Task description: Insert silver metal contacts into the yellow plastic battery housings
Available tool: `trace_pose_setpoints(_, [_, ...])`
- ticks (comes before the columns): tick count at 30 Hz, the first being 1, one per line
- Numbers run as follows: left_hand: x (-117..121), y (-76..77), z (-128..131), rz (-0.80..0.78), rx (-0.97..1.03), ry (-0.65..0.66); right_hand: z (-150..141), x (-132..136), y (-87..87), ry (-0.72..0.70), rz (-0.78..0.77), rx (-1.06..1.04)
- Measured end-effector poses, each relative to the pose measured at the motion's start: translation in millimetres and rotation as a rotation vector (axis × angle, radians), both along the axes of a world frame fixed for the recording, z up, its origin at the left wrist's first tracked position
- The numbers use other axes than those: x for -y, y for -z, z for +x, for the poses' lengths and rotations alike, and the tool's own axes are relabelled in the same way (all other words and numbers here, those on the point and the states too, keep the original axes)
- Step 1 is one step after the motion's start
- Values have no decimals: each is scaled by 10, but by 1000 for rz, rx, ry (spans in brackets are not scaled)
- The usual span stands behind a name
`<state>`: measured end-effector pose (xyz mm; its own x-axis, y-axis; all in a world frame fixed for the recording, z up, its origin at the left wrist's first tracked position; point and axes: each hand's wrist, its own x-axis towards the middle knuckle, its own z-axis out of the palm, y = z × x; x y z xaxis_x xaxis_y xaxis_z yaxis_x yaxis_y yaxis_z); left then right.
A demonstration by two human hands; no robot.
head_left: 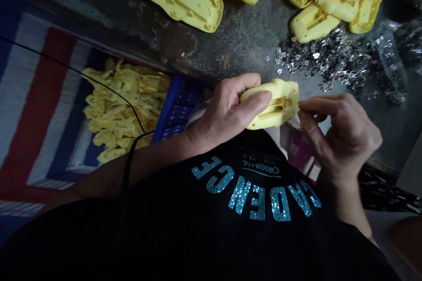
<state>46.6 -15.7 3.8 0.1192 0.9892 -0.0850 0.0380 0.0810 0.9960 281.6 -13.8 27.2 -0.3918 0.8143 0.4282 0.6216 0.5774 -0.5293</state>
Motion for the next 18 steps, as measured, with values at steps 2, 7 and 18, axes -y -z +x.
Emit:
trace_pose_setpoints(2, [15,2,-2,60,-52,5,54,-60,106,60,-74,-61])
trace_pose_setpoints(7, [61,-30,38,263,-235,16,111,-231,358,-54,-348,-170])
trace_pose_setpoints(18, [42,-10,26,96,57,370,107,-51,538,99,-199,-260])
